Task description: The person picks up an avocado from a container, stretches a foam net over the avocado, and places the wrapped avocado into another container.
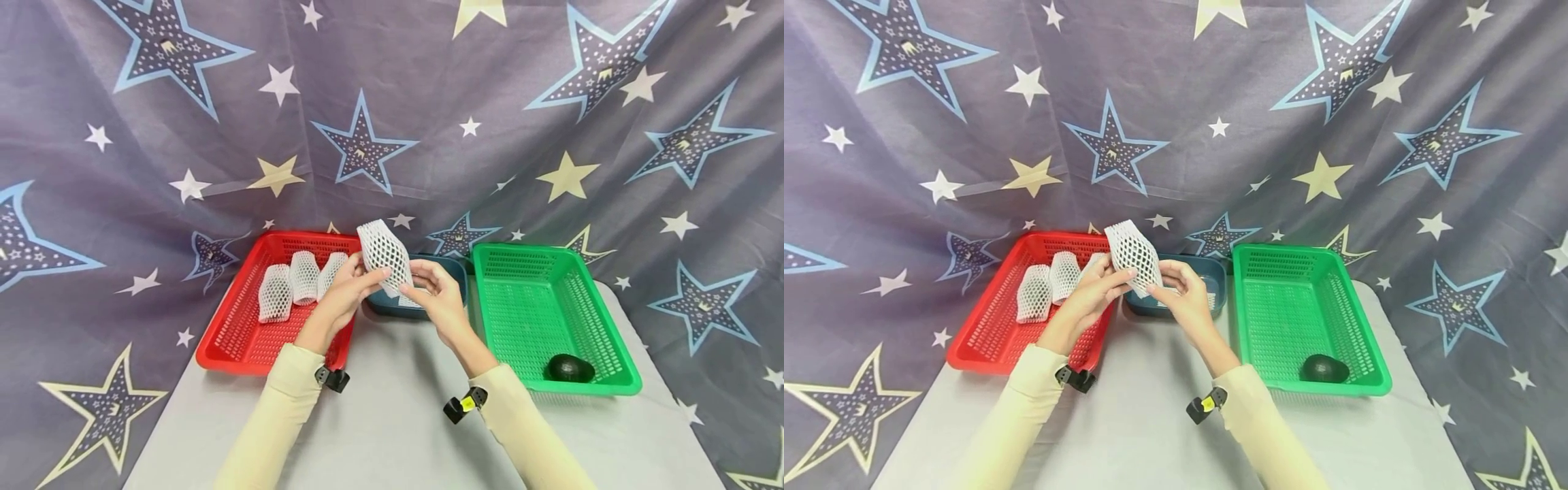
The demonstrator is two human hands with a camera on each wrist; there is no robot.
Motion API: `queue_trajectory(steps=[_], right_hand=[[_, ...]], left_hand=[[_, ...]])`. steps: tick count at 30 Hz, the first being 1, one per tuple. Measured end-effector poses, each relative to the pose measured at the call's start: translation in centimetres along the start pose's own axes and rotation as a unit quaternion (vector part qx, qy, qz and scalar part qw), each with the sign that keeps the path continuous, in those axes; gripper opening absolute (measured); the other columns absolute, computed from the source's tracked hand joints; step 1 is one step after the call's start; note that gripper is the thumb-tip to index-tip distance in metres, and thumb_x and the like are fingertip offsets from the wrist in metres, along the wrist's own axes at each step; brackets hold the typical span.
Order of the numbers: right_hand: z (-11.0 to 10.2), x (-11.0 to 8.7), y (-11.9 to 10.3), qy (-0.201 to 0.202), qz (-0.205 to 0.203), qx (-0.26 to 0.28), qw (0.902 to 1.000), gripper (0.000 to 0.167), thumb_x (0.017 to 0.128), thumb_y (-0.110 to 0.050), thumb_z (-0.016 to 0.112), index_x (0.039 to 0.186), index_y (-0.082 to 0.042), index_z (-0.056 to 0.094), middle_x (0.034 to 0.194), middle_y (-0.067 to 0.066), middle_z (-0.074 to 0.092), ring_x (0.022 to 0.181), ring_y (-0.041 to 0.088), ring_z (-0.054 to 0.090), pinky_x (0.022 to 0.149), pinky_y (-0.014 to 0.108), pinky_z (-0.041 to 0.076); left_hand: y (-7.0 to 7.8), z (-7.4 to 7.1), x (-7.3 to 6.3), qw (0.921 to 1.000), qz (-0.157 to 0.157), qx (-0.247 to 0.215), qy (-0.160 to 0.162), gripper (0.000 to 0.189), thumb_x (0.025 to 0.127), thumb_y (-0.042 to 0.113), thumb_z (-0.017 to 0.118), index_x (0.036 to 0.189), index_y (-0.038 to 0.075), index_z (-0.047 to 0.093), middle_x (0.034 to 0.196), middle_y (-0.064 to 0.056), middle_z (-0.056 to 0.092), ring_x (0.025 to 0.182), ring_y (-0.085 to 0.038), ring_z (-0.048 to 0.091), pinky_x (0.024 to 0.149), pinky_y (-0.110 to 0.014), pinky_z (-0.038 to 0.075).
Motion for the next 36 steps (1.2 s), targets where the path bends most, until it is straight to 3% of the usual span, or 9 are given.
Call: queue_trajectory(steps=[5, 9, 15, 21, 25, 29, 36], right_hand=[[1.6, 0.3, 0.0, -0.021, 0.001, -0.006, 0.9998, 0.045, 0.088, 0.003, 0.075, 0.130, 0.002, 0.060, 0.130, 0.024, 0.064, 0.114, 0.028, 0.065, 0.090, 0.020, 0.056], [2.8, 0.3, 0.8, -0.038, 0.015, -0.018, 0.9990, 0.046, 0.090, 0.001, 0.073, 0.133, 0.003, 0.058, 0.130, 0.025, 0.063, 0.117, 0.036, 0.065, 0.092, 0.021, 0.056], [4.6, 0.1, 2.9, -0.042, 0.080, -0.047, 0.9949, 0.043, 0.090, -0.001, 0.073, 0.131, 0.001, 0.060, 0.126, 0.023, 0.066, 0.111, 0.028, 0.069, 0.090, 0.026, 0.056], [6.2, -0.3, 5.6, -0.044, 0.144, -0.045, 0.9876, 0.045, 0.088, 0.003, 0.072, 0.131, 0.006, 0.057, 0.123, 0.030, 0.064, 0.097, 0.019, 0.070, 0.086, 0.030, 0.059], [7.2, -0.6, 7.1, -0.050, 0.168, -0.049, 0.9833, 0.051, 0.087, 0.004, 0.071, 0.135, 0.009, 0.053, 0.124, 0.034, 0.060, 0.093, 0.016, 0.068, 0.086, 0.032, 0.061], [8.1, -0.8, 8.3, -0.055, 0.180, -0.055, 0.9805, 0.059, 0.085, 0.005, 0.072, 0.139, 0.011, 0.049, 0.121, 0.035, 0.061, 0.092, 0.017, 0.069, 0.084, 0.033, 0.062], [9.4, -1.2, 8.9, -0.065, 0.194, -0.051, 0.9774, 0.067, 0.082, 0.013, 0.072, 0.142, 0.011, 0.044, 0.101, 0.030, 0.066, 0.073, 0.011, 0.066, 0.075, 0.036, 0.063]], left_hand=[[1.7, -1.8, -0.3, 0.9997, 0.011, 0.019, 0.014, 0.062, 0.096, 0.008, 0.063, 0.152, 0.004, 0.034, 0.136, -0.012, 0.054, 0.112, -0.013, 0.061, 0.107, -0.036, 0.050], [3.1, -3.4, -0.4, 0.9985, 0.022, 0.041, 0.028, 0.063, 0.096, 0.008, 0.061, 0.152, 0.005, 0.032, 0.132, -0.007, 0.055, 0.110, -0.012, 0.060, 0.102, -0.031, 0.050], [5.1, -6.0, -0.9, 0.9950, 0.037, 0.073, 0.058, 0.062, 0.095, 0.006, 0.060, 0.150, 0.003, 0.032, 0.127, -0.003, 0.054, 0.110, -0.010, 0.057, 0.091, -0.023, 0.051], [6.2, -8.4, -1.3, 0.9912, 0.049, 0.099, 0.073, 0.050, 0.092, 0.001, 0.060, 0.137, 0.009, 0.040, 0.120, 0.001, 0.053, 0.106, -0.010, 0.055, 0.087, -0.021, 0.050], [6.5, -9.5, -1.6, 0.9858, 0.036, 0.138, 0.088, 0.049, 0.092, 0.003, 0.062, 0.136, 0.010, 0.040, 0.115, 0.001, 0.055, 0.100, -0.006, 0.058, 0.087, -0.021, 0.051], [6.3, -10.6, -1.7, 0.9743, 0.007, 0.198, 0.107, 0.063, 0.091, 0.009, 0.066, 0.145, 0.005, 0.035, 0.111, 0.001, 0.053, 0.092, -0.004, 0.057, 0.083, -0.020, 0.049], [5.3, -12.5, -1.6, 0.9546, -0.050, 0.271, 0.112, 0.073, 0.086, 0.017, 0.069, 0.148, 0.002, 0.033, 0.104, 0.000, 0.052, 0.077, -0.006, 0.050, 0.071, -0.022, 0.047]])
Point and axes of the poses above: each hand's wrist, its own x-axis towards the middle knuckle, its own z-axis out of the palm, y = z × x, the point moved 2 cm from there along x, towards the middle knuckle
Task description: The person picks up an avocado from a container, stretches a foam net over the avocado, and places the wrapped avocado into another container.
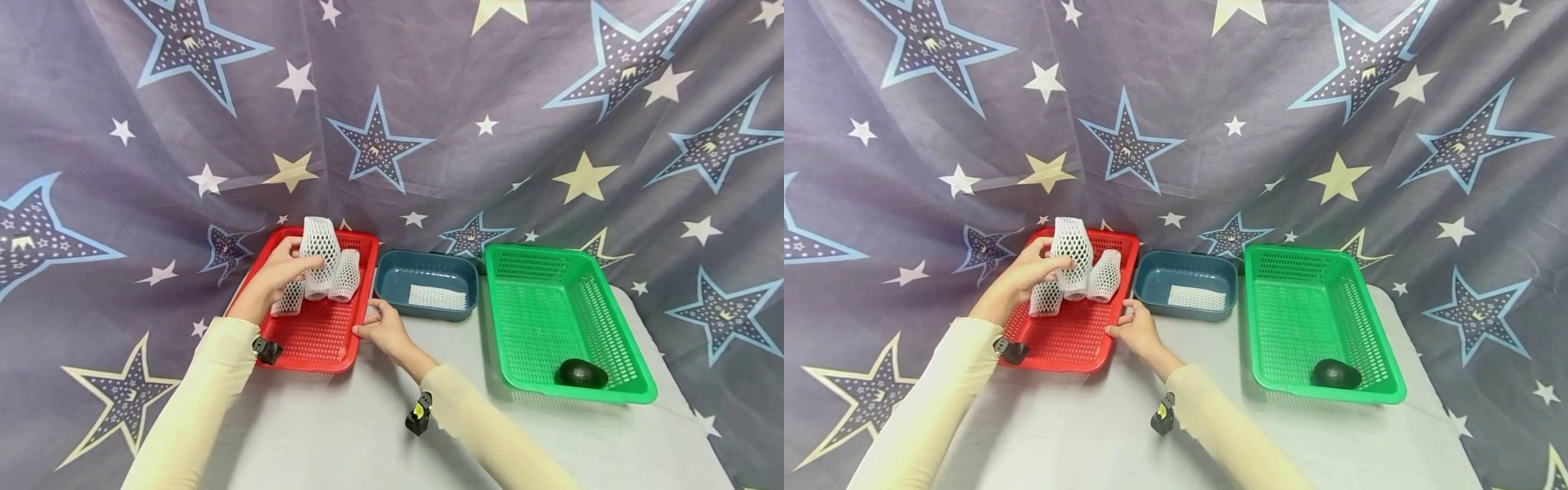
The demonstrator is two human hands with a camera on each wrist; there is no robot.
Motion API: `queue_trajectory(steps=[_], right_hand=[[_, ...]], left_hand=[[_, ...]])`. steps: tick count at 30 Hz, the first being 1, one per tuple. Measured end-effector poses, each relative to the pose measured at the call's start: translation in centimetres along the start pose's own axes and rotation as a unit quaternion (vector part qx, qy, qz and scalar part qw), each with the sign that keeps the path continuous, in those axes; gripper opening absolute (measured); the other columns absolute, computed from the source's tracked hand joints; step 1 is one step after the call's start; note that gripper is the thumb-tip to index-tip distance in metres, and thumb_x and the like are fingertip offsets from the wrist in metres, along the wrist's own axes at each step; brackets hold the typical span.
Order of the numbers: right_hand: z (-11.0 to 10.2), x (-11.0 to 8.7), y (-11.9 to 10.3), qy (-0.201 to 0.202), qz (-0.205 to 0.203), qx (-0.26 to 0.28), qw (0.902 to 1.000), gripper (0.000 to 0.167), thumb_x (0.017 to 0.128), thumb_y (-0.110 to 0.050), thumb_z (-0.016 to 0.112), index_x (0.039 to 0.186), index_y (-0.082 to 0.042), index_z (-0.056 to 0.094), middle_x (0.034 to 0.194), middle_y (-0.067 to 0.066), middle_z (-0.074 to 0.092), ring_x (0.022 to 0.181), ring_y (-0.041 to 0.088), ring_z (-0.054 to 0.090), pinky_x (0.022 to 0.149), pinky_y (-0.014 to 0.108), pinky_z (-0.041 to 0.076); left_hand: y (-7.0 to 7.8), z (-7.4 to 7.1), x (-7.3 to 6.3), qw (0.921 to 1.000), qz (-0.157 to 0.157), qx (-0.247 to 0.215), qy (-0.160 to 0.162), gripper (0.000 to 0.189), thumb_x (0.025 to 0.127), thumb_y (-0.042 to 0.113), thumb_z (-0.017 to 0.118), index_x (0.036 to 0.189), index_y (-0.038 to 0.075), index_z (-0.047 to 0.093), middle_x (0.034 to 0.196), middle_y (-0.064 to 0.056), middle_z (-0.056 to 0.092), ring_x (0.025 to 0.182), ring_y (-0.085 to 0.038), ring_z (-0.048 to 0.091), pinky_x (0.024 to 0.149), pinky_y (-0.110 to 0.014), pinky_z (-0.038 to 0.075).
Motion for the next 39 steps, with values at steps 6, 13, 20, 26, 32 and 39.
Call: queue_trajectory(steps=[6, 13, 20, 26, 32, 39], right_hand=[[0.3, 0.0, 0.0, 0.024, 0.001, -0.002, 0.9997, 0.068, 0.078, 0.016, 0.073, 0.140, 0.009, 0.046, 0.092, 0.031, 0.068, 0.061, 0.007, 0.061, 0.067, 0.032, 0.063], [0.5, -0.4, -0.2, 0.031, 0.022, 0.003, 0.9993, 0.068, 0.078, 0.016, 0.074, 0.140, 0.007, 0.047, 0.085, 0.025, 0.069, 0.060, 0.011, 0.062, 0.063, 0.031, 0.062], [0.5, -0.3, -0.5, 0.042, 0.050, -0.010, 0.9978, 0.065, 0.079, 0.015, 0.074, 0.138, 0.008, 0.048, 0.077, 0.012, 0.067, 0.060, 0.012, 0.063, 0.069, 0.035, 0.063], [0.6, -0.3, -0.6, 0.042, 0.059, -0.009, 0.9974, 0.061, 0.080, 0.015, 0.074, 0.135, 0.010, 0.048, 0.075, 0.010, 0.066, 0.059, 0.012, 0.064, 0.063, 0.030, 0.062], [0.5, -0.3, -0.5, 0.040, 0.060, -0.010, 0.9973, 0.060, 0.080, 0.015, 0.074, 0.134, 0.009, 0.049, 0.075, 0.009, 0.066, 0.058, 0.012, 0.063, 0.060, 0.028, 0.061], [0.5, -0.2, -0.4, 0.043, 0.056, -0.015, 0.9974, 0.060, 0.080, 0.015, 0.074, 0.134, 0.009, 0.049, 0.078, 0.016, 0.070, 0.058, 0.013, 0.064, 0.059, 0.028, 0.061]], left_hand=[[-1.1, 0.2, 0.6, 0.9966, -0.054, 0.053, -0.032, 0.077, 0.083, 0.021, 0.070, 0.147, 0.000, 0.032, 0.128, -0.012, 0.048, 0.095, -0.017, 0.051, 0.078, -0.028, 0.051], [-2.7, 0.7, 1.1, 0.9892, -0.110, 0.062, -0.075, 0.068, 0.082, 0.022, 0.070, 0.133, 0.000, 0.032, 0.129, -0.016, 0.042, 0.110, -0.028, 0.048, 0.096, -0.047, 0.050], [-4.0, 1.4, 1.9, 0.9753, -0.162, 0.090, -0.120, 0.035, 0.080, 0.022, 0.067, 0.105, 0.007, 0.048, 0.105, -0.005, 0.053, 0.087, -0.017, 0.055, 0.083, -0.036, 0.055], [-4.7, 2.3, 2.6, 0.9543, -0.200, 0.141, -0.171, 0.038, 0.078, 0.024, 0.063, 0.109, 0.005, 0.055, 0.094, -0.003, 0.063, 0.085, -0.014, 0.061, 0.082, -0.034, 0.059], [-4.5, 3.6, 2.8, 0.9302, -0.229, 0.198, -0.208, 0.042, 0.074, 0.024, 0.062, 0.110, 0.005, 0.051, 0.103, -0.009, 0.056, 0.091, -0.019, 0.058, 0.079, -0.031, 0.057], [-4.9, 5.0, 3.7, 0.9146, -0.258, 0.219, -0.222, 0.051, 0.072, 0.023, 0.061, 0.116, 0.000, 0.046, 0.108, -0.015, 0.054, 0.094, -0.022, 0.057, 0.081, -0.033, 0.058]])
Point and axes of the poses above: each hand's wrist, its own x-axis towards the middle knuckle, its own z-axis out of the palm, y = z × x, the point moved 2 cm from there along x, towards the middle knuckle
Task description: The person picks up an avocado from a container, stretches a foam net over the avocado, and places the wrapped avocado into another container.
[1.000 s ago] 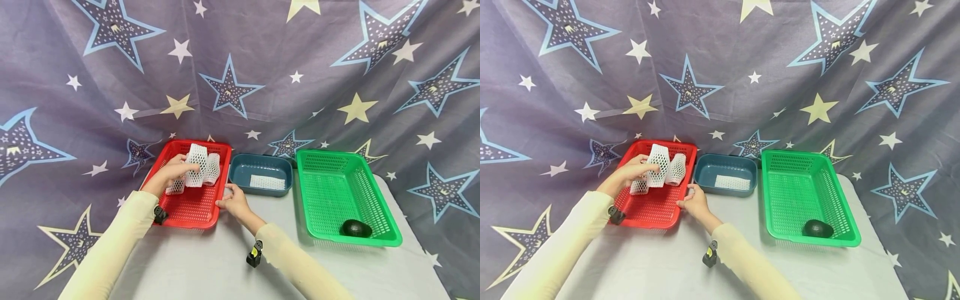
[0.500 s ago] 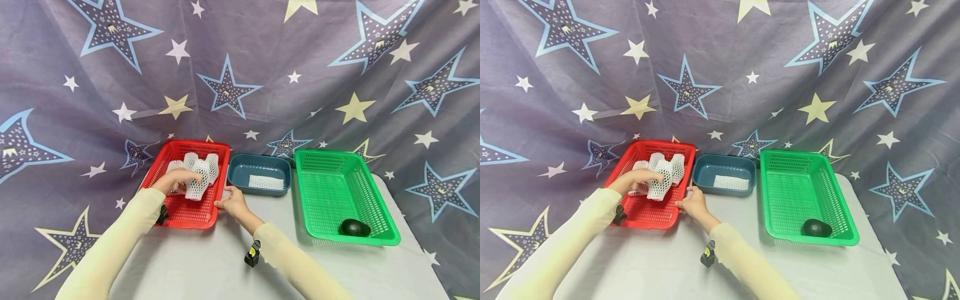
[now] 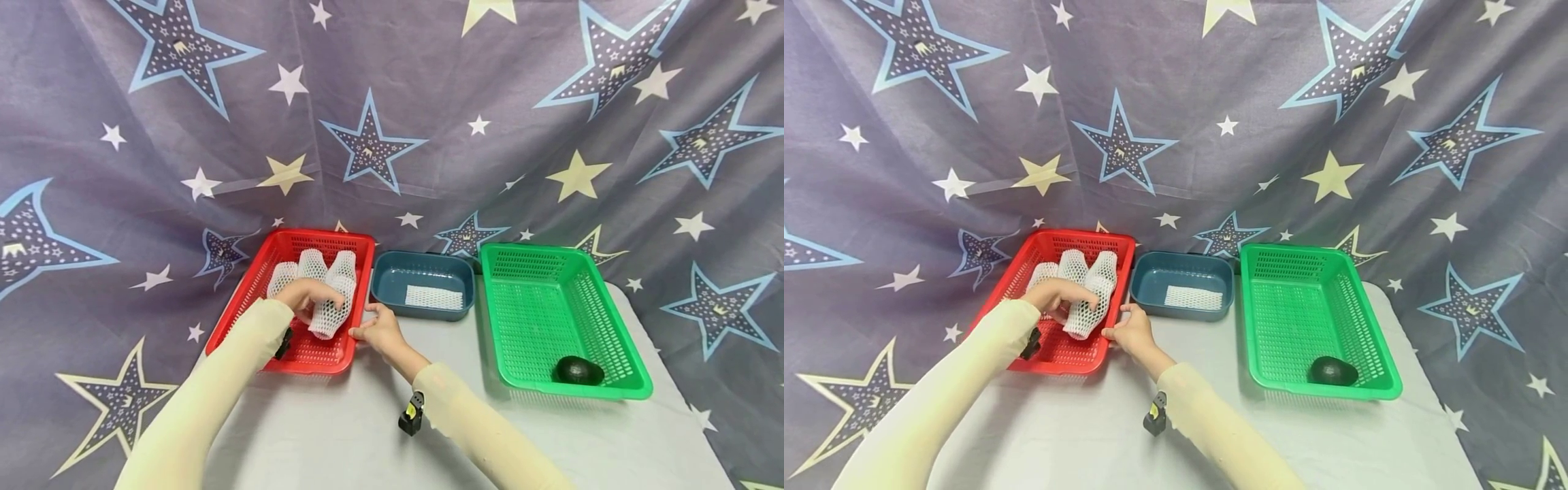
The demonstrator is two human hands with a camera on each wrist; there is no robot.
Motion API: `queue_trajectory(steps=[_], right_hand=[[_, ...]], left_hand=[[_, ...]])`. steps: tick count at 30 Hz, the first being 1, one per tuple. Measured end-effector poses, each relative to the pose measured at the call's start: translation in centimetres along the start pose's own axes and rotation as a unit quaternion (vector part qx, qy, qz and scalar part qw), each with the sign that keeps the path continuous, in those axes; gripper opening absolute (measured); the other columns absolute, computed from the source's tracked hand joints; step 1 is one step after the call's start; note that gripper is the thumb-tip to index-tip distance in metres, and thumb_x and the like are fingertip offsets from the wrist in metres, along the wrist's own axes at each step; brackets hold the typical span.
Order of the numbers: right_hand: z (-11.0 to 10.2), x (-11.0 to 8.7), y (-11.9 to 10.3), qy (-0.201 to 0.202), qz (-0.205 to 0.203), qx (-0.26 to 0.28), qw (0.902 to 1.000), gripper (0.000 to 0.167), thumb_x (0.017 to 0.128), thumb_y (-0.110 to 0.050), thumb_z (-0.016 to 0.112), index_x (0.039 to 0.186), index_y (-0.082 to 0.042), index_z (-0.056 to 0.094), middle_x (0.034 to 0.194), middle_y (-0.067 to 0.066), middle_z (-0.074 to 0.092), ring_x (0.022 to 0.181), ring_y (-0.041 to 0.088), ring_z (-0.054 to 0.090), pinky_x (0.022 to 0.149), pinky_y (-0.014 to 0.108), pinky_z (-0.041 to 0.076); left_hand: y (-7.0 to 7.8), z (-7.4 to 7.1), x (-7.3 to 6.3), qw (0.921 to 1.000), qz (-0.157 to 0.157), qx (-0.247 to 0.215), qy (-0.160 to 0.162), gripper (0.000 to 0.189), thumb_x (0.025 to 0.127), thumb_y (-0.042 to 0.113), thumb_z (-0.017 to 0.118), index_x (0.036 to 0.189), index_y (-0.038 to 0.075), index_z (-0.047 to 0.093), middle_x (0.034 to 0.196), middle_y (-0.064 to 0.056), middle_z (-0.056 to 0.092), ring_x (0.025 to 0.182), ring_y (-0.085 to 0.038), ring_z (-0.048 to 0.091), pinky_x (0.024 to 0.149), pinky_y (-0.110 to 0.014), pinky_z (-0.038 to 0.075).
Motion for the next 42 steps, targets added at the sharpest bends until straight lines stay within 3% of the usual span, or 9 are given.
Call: queue_trajectory(steps=[4, 8, 15, 19, 22, 29, 35, 42], right_hand=[[0.1, -0.2, -0.1, 0.000, -0.003, -0.003, 1.0000, 0.059, 0.080, 0.015, 0.074, 0.134, 0.009, 0.049, 0.081, 0.020, 0.071, 0.057, 0.012, 0.063, 0.059, 0.029, 0.061], [0.1, -0.4, -0.4, 0.000, -0.006, -0.007, 1.0000, 0.057, 0.081, 0.014, 0.074, 0.132, 0.009, 0.050, 0.082, 0.022, 0.071, 0.057, 0.012, 0.063, 0.058, 0.028, 0.061], [0.0, -0.5, -0.6, -0.010, 0.000, 0.010, 0.9999, 0.047, 0.082, 0.015, 0.073, 0.124, 0.013, 0.052, 0.085, 0.026, 0.072, 0.054, 0.011, 0.061, 0.056, 0.027, 0.060], [0.0, -0.4, -0.7, -0.014, 0.008, 0.016, 0.9997, 0.040, 0.083, 0.014, 0.072, 0.119, 0.015, 0.053, 0.088, 0.028, 0.072, 0.054, 0.010, 0.062, 0.065, 0.035, 0.063], [-0.1, -0.4, -0.8, -0.014, 0.016, 0.019, 0.9996, 0.038, 0.083, 0.014, 0.072, 0.116, 0.014, 0.053, 0.084, 0.024, 0.072, 0.054, 0.011, 0.062, 0.072, 0.042, 0.063], [-0.2, -0.3, -0.8, -0.018, 0.034, 0.036, 0.9986, 0.034, 0.082, 0.016, 0.070, 0.113, 0.016, 0.055, 0.077, 0.008, 0.062, 0.054, 0.012, 0.063, 0.074, 0.042, 0.063], [-0.2, -0.1, -0.6, -0.024, 0.045, 0.041, 0.9979, 0.033, 0.083, 0.015, 0.069, 0.113, 0.018, 0.055, 0.077, 0.005, 0.058, 0.056, 0.012, 0.063, 0.077, 0.044, 0.063], [-0.1, -0.1, -0.6, -0.022, 0.042, 0.040, 0.9981, 0.035, 0.083, 0.015, 0.069, 0.114, 0.018, 0.054, 0.076, 0.005, 0.060, 0.055, 0.012, 0.063, 0.072, 0.041, 0.064]], left_hand=[[-0.1, 0.6, 0.6, 0.9999, -0.003, -0.007, 0.012, 0.057, 0.071, 0.021, 0.061, 0.120, -0.002, 0.043, 0.118, -0.020, 0.050, 0.099, -0.028, 0.056, 0.085, -0.041, 0.059], [-0.4, 1.1, 0.9, 0.9995, -0.010, -0.020, 0.023, 0.053, 0.071, 0.020, 0.061, 0.117, -0.001, 0.044, 0.116, -0.019, 0.050, 0.096, -0.029, 0.057, 0.087, -0.044, 0.059], [-0.8, 1.4, 1.1, 0.9986, -0.016, -0.039, 0.033, 0.048, 0.076, 0.021, 0.064, 0.116, 0.001, 0.045, 0.110, -0.016, 0.051, 0.090, -0.026, 0.061, 0.086, -0.040, 0.061], [-0.9, 1.4, 1.3, 0.9986, -0.021, -0.041, 0.023, 0.049, 0.079, 0.020, 0.067, 0.119, 0.001, 0.045, 0.113, -0.016, 0.048, 0.090, -0.025, 0.060, 0.085, -0.037, 0.061], [-1.0, 1.4, 1.5, 0.9984, -0.027, -0.047, 0.017, 0.049, 0.081, 0.018, 0.069, 0.119, -0.001, 0.045, 0.116, -0.017, 0.048, 0.090, -0.026, 0.061, 0.088, -0.036, 0.060], [-1.0, 1.5, 1.7, 0.9981, -0.026, -0.054, 0.013, 0.053, 0.083, 0.016, 0.069, 0.124, -0.004, 0.042, 0.125, -0.021, 0.045, 0.098, -0.030, 0.058, 0.092, -0.038, 0.060], [-1.0, 1.4, 1.8, 0.9982, -0.028, -0.054, 0.003, 0.053, 0.085, 0.016, 0.069, 0.124, -0.006, 0.040, 0.127, -0.026, 0.044, 0.098, -0.033, 0.057, 0.096, -0.039, 0.058], [-1.1, 1.4, 1.6, 0.9983, -0.033, -0.048, 0.001, 0.050, 0.086, 0.019, 0.068, 0.121, -0.006, 0.042, 0.119, -0.025, 0.047, 0.095, -0.032, 0.060, 0.096, -0.038, 0.057]])
Point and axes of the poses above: each hand's wrist, its own x-axis towards the middle knuckle, its own z-axis out of the palm, y = z × x, the point moved 2 cm from there along x, towards the middle knuckle
